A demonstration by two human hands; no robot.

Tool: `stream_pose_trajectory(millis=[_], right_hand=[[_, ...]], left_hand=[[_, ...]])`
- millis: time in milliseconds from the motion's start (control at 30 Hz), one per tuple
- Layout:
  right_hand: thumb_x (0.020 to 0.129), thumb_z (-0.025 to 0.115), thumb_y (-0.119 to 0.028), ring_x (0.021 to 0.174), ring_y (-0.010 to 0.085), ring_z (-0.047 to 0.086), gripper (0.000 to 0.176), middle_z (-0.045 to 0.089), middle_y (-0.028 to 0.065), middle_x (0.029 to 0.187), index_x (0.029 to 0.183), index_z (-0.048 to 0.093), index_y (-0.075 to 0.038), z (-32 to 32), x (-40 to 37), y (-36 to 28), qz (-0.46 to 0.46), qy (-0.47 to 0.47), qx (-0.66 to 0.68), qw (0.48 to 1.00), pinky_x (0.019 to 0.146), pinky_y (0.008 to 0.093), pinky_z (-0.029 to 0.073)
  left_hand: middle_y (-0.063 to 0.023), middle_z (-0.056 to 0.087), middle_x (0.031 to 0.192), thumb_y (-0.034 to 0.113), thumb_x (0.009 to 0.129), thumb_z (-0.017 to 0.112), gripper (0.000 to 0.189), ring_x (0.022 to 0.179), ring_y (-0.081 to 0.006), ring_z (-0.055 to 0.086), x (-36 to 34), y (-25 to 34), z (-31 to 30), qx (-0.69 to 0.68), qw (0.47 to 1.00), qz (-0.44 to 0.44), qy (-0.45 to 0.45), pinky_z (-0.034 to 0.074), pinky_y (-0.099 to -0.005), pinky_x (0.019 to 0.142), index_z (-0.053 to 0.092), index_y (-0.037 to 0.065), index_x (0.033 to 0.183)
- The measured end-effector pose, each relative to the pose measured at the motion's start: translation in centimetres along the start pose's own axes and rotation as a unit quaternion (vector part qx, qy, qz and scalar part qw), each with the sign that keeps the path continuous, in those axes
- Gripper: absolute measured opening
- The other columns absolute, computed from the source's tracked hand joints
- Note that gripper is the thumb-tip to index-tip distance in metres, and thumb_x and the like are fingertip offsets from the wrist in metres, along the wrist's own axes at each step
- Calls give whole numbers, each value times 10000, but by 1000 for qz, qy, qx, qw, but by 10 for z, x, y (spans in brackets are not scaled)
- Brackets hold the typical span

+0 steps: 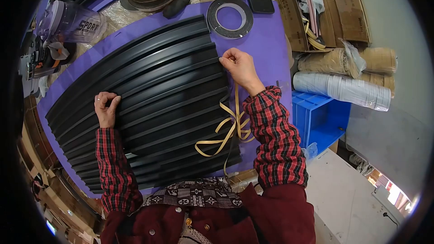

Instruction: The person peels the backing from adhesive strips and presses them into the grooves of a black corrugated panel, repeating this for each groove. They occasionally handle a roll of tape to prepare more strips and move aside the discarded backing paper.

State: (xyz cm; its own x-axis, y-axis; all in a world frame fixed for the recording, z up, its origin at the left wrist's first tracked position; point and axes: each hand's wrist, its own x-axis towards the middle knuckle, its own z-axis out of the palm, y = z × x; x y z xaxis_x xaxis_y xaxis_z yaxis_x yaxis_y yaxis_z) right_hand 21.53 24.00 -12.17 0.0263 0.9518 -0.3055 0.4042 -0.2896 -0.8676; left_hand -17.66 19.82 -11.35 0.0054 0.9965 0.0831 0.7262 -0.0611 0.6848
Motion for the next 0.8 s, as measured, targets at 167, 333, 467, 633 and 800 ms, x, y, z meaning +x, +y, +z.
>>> stream_pose_trajectory(millis=[167, 333, 467, 633, 800], right_hand=[[717, 596, -97, 517, 44, 413, 117, 489, -8, 561, 726, 553, 12, 1, 0, -3, -4, 5, -14, 1000, 476, 201, 358], [720, 594, -89, 520, 43, 414, 111, 493, -10, 571, 727, 551, 13, 1, -3, -7, -6, 17, -16, 1000, 478, 197, 361], [723, 591, -76, 522, 38, 408, 97, 491, -16, 577, 730, 549, 12, 0, -3, -12, -4, 21, 9, 1000, 478, 190, 359], [722, 595, -74, 523, 31, 401, 101, 484, -20, 575, 727, 546, 14, 1, 0, -10, 8, 8, -5, 1000, 478, 184, 355], [718, 601, -81, 521, 33, 401, 111, 484, -17, 565, 723, 545, 15, 2, 1, -6, -2, 10, -10, 1000, 478, 189, 357]], left_hand=[[12, 518, 681, 145, 641, 685, 119, 705, -150, 440, -1, -2, 1, 4, 1000, 7, 2, 345, -293, 687, 584, 87, 666], [4, 520, 685, 144, 642, 684, 118, 712, -154, 445, -1, -3, 1, 1, 1000, -1, 0, 347, -298, 694, 585, 84, 669], [4, 520, 686, 142, 642, 683, 117, 714, -155, 447, 0, -2, 0, 16, 1000, 4, -3, 350, -299, 693, 585, 84, 669], [5, 521, 689, 153, 642, 685, 127, 718, -156, 447, -1, -4, 1, 4, 1000, -1, -3, 345, -298, 705, 583, 82, 666], [6, 520, 692, 160, 646, 684, 129, 720, -154, 444, -1, -5, 1, 6, 1000, -6, -5, 342, -298, 710, 584, 83, 672]])
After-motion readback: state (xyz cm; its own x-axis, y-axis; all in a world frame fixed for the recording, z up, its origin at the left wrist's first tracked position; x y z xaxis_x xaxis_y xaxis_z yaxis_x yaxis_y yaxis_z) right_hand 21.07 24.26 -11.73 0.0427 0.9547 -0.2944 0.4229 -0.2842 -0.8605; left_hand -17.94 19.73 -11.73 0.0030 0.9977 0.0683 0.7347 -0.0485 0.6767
